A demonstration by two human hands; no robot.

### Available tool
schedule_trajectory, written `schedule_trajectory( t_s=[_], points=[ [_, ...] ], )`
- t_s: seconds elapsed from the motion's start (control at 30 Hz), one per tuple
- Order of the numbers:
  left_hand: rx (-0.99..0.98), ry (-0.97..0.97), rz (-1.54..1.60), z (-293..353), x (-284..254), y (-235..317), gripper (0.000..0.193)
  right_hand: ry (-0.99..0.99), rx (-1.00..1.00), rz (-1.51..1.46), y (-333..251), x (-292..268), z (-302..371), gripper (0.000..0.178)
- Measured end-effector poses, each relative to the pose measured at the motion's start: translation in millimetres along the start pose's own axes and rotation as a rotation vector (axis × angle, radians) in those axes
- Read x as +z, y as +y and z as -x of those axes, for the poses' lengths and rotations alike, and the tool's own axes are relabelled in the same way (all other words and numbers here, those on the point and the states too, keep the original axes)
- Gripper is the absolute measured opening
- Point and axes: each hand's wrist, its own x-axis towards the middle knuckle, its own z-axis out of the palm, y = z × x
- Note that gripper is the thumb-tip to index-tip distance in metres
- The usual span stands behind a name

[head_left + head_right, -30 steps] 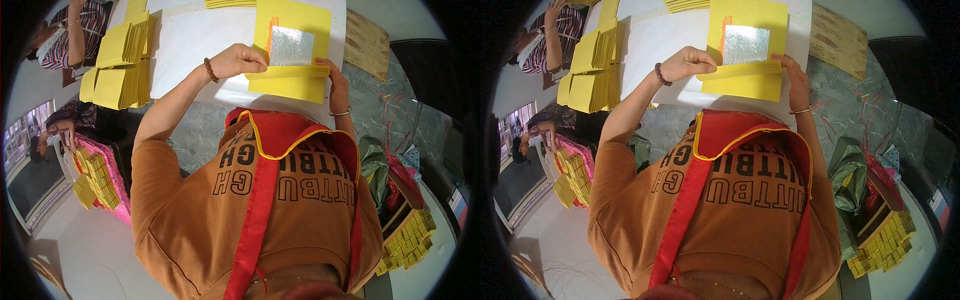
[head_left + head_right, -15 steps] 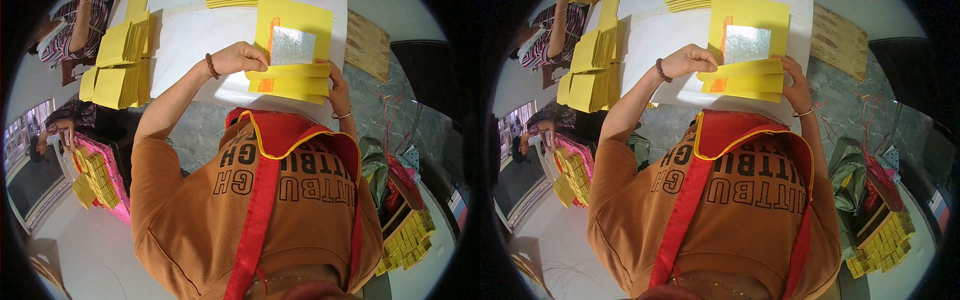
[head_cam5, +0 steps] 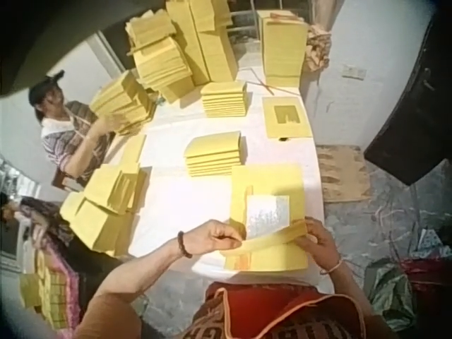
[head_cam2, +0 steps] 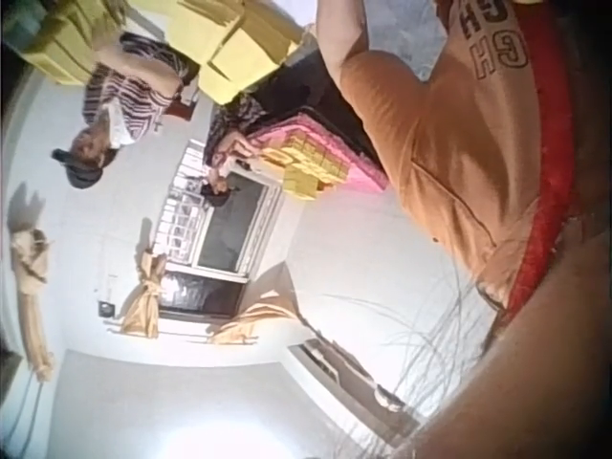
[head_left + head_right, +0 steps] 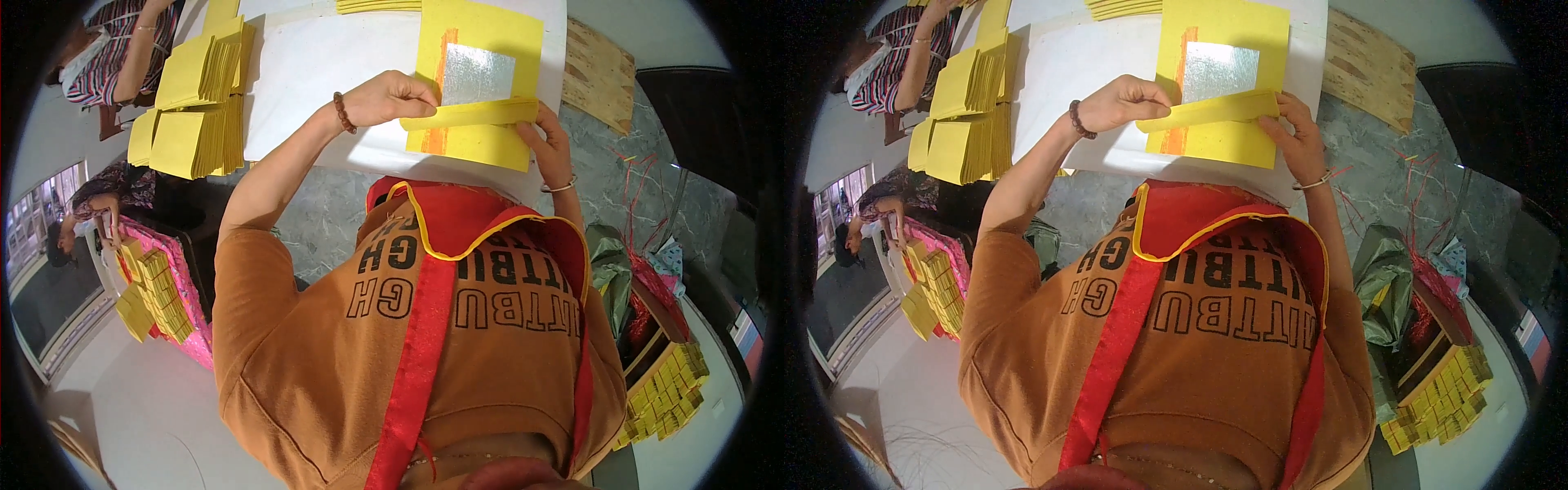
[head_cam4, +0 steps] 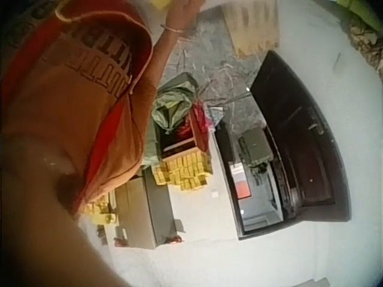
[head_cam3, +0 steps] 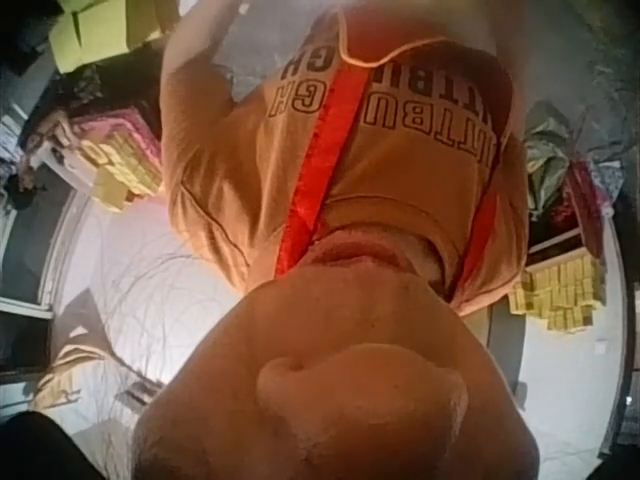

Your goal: Folding and stacking yellow joss paper at a work table.

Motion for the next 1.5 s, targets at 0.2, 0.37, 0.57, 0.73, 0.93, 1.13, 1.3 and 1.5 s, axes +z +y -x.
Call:
schedule_trajectory(
  t_s=[0.2, 0.37, 0.57, 0.73, 0.93, 1.13, 1.3, 1.5],
  points=[
    [0.452, 0.346, -0.753, 5.2, 2.3, -2.4, 0.043, 0.2, 0.194, -0.23, 17.8, 9.1, 0.5, 0.025],
    [0.525, 0.468, -0.876, 2.3, 4.3, -16.2, 0.033, 0.215, -0.201, 0.284, -18.6, 4.7, -9.2, 0.027],
    [0.489, 0.523, -0.632, -5.6, 11.4, -17.5, 0.024, 0.139, -0.187, 0.23, -24.0, 6.2, -19.8, 0.019],
    [0.195, 0.624, -0.348, -23.4, 9.1, -12.0, 0.027, 0.354, 0.084, 0.084, -32.6, 14.6, -41.9, 0.021],
    [0.145, 0.756, -0.11, -40.9, 6.8, -7.9, 0.032, 0.422, 0.115, 0.126, -16.0, 10.5, -63.5, 0.023],
    [0.069, 0.794, -0.056, -50.8, 0.7, -18.1, 0.033, 0.529, 0.148, 0.273, -41.7, 21.2, -70.9, 0.025],
    [-0.024, 0.739, 0.03, -52.8, -3.5, -9.2, 0.032, 0.53, 0.18, 0.238, -40.7, 21.1, -75.3, 0.033],
    [0.002, 0.789, 0.015, -54.4, -3.8, -6.7, 0.028, 0.562, 0.165, 0.26, -44.3, 25.2, -75.5, 0.039]
  ],
)
